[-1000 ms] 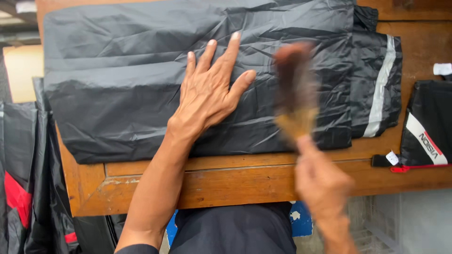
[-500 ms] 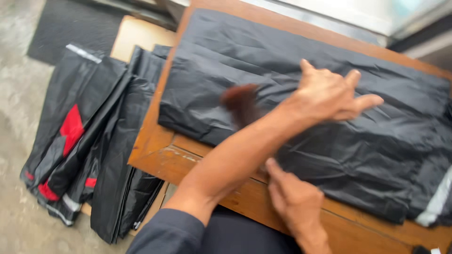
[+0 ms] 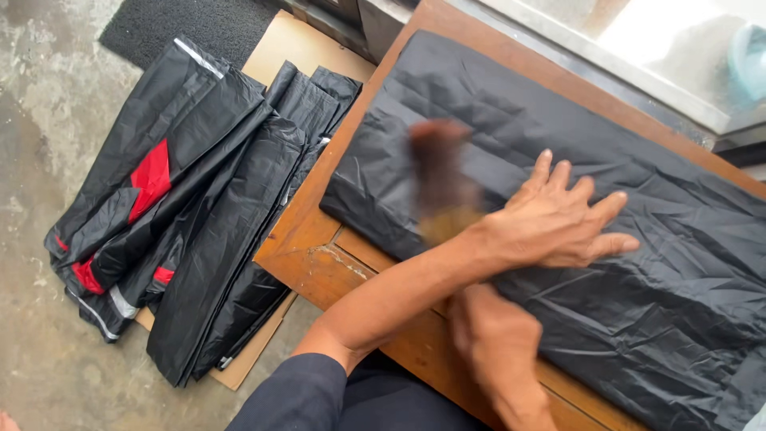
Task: The person uses a feather duster to clean the surface of black plastic packs on a wooden table. They repeatedly brush the packs, flip them over to clean different sides, and handle them one at a time.
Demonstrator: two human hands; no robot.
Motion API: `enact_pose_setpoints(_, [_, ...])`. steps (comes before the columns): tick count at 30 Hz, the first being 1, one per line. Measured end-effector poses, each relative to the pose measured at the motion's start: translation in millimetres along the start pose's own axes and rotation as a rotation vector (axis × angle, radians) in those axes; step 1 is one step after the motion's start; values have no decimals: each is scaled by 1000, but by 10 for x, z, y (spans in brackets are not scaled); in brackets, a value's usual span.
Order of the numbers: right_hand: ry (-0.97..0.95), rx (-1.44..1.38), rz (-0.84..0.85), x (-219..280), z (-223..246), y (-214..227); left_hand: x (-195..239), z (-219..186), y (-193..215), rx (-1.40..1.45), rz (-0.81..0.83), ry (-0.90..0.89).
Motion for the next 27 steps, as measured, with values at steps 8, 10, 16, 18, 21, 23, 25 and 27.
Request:
enact_pose_setpoints(8, [210, -142, 46, -420, 291, 235, 121, -170, 384, 13, -153, -31])
enact_pose_setpoints(10, [203, -184, 49, -546, 350, 292, 128, -220, 551, -28, -225, -38])
enact_pose_setpoints(16, [192, -436, 48, -956, 498, 464, 117, -369, 835, 42, -405, -205])
enact_pose_setpoints(18, [176, -564, 56, -1019, 481, 498, 152, -382, 1021, 119, -619, -292])
enact_pose_setpoints(21, [171, -327, -138, -985, 94, 102, 85, -262, 986, 178, -644, -321])
enact_pose_setpoints(23, [-153, -196, 20, -775, -367, 73, 73, -115, 767, 174, -608, -304])
enact_pose_setpoints(25, [-457, -86, 190, -461, -791, 174, 62, 47, 492, 150, -577, -271])
enact_pose_setpoints(27, [-569, -79, -154, -154, -1053, 734, 89, 290, 152, 86, -524, -110])
Point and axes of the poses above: each hand's wrist, its own x-axis away from the middle knuckle, its own y-axis out of the back of the hand, z = x × y, the point moved 7 cm from there along -x, towards the middle knuckle, and after that the axes turned 3 degrees about -y, right-handed, at the moved point
